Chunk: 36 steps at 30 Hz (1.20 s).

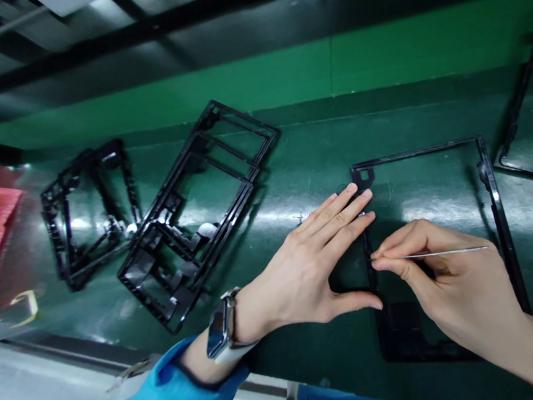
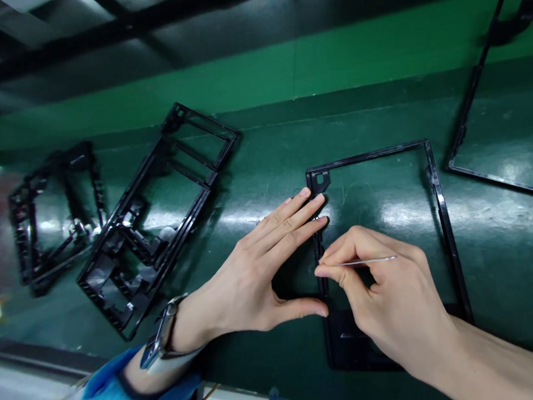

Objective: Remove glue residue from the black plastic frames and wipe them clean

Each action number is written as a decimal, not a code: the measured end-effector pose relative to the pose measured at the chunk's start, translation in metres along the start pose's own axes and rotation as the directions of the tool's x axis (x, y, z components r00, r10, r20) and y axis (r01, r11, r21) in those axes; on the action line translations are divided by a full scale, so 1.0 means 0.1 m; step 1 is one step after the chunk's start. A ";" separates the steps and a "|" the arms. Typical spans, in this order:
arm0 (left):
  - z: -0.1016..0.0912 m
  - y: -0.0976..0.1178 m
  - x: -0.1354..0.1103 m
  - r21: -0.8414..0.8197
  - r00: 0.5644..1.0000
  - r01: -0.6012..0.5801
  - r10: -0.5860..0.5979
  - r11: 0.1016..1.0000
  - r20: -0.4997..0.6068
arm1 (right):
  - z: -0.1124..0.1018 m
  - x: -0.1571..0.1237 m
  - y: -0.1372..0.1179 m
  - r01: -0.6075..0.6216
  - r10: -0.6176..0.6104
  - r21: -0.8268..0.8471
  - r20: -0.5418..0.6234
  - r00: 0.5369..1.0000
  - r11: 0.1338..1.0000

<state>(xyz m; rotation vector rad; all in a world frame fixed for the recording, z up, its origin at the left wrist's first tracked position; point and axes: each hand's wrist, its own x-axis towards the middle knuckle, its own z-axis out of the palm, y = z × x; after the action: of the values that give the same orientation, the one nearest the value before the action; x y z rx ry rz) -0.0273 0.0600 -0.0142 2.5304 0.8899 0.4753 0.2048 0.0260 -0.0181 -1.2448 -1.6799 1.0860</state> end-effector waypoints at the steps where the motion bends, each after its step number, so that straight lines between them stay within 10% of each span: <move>1: 0.00 0.00 0.00 0.004 1.000 0.001 -0.001 1.000 0.002 | 0.00 0.00 0.00 0.003 -0.003 0.000 0.003 1.000 1.000; 36: -0.02 0.01 0.01 -0.008 1.000 0.013 -0.013 1.000 0.014 | -0.02 0.02 -0.01 -0.050 0.050 0.012 0.022 0.999 0.999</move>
<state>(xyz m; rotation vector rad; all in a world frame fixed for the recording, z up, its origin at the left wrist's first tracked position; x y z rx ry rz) -0.0267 0.0603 -0.0119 2.5161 0.8973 0.4559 0.2058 0.0279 -0.0158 -1.2769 -1.6635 1.1421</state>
